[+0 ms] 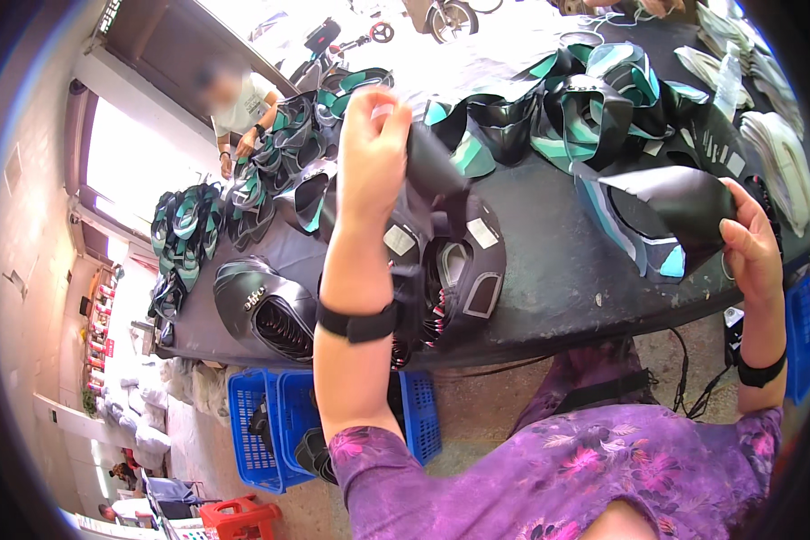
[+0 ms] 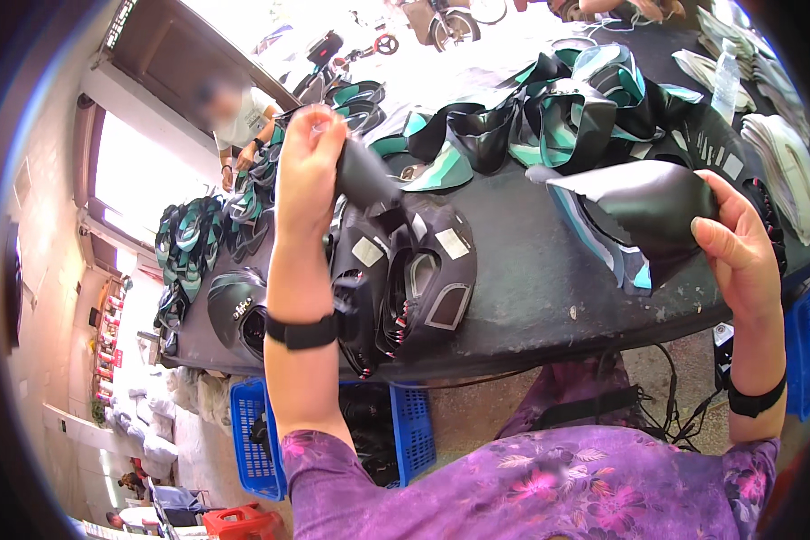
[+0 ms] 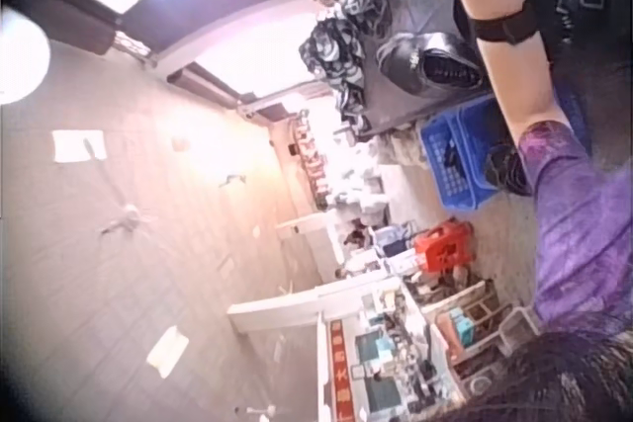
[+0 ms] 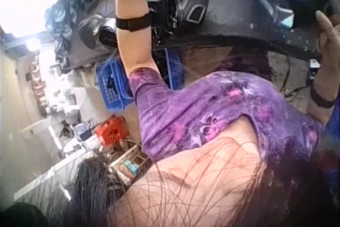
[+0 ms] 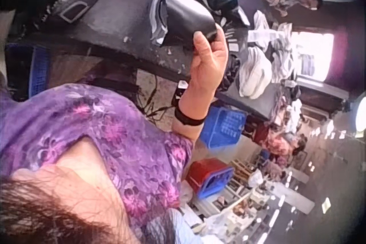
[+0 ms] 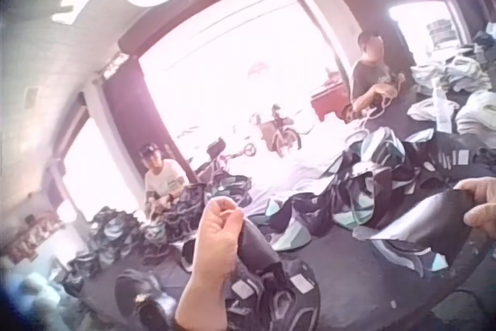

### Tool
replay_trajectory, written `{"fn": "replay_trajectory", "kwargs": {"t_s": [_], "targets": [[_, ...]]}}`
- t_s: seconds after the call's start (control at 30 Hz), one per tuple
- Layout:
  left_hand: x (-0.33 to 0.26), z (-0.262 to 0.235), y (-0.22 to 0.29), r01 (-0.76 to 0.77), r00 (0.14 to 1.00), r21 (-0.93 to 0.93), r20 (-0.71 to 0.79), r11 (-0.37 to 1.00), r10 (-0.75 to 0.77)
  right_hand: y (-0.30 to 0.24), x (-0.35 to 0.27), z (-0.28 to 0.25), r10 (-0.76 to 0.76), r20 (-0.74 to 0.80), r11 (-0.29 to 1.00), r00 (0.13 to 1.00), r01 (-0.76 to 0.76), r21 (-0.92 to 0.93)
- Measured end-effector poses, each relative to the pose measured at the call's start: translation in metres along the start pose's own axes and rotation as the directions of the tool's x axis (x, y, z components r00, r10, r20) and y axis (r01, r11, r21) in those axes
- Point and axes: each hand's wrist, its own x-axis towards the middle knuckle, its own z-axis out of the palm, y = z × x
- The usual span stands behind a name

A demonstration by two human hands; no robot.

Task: Attaching decorative metal buckles to black shoe uppers by hand.

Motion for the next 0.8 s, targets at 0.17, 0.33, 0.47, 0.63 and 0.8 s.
{"fn": "replay_trajectory", "kwargs": {"t_s": [0.17,0.33,0.47,0.63,0.8], "targets": [[0.005,0.084,0.005,-0.498,0.827,0.503,0.032,0.706,0.561,0.002,-0.012,-0.022,-0.111,-0.178,0.994,0.978,0.11,-0.015],[-0.119,0.15,-0.037,-0.538,0.841,0.481,0.37,0.693,0.395,0.002,-0.023,0.006,-0.196,-0.147,0.947,0.97,0.149,-0.283],[-0.18,0.168,-0.054,-0.454,0.872,0.476,0.411,0.753,0.266,0.021,-0.032,0.017,-0.259,0.086,0.69,0.962,0.247,-0.681],[-0.189,0.159,-0.049,-0.438,0.873,0.39,0.399,0.81,0.28,0.054,-0.043,0.03,-0.281,0.238,0.55,0.93,0.359,-0.754],[-0.203,0.131,-0.074,-0.041,0.991,0.204,0.134,0.978,0.014,0.07,-0.048,0.035,-0.365,0.428,0.374,0.827,0.552,-0.745]]}}
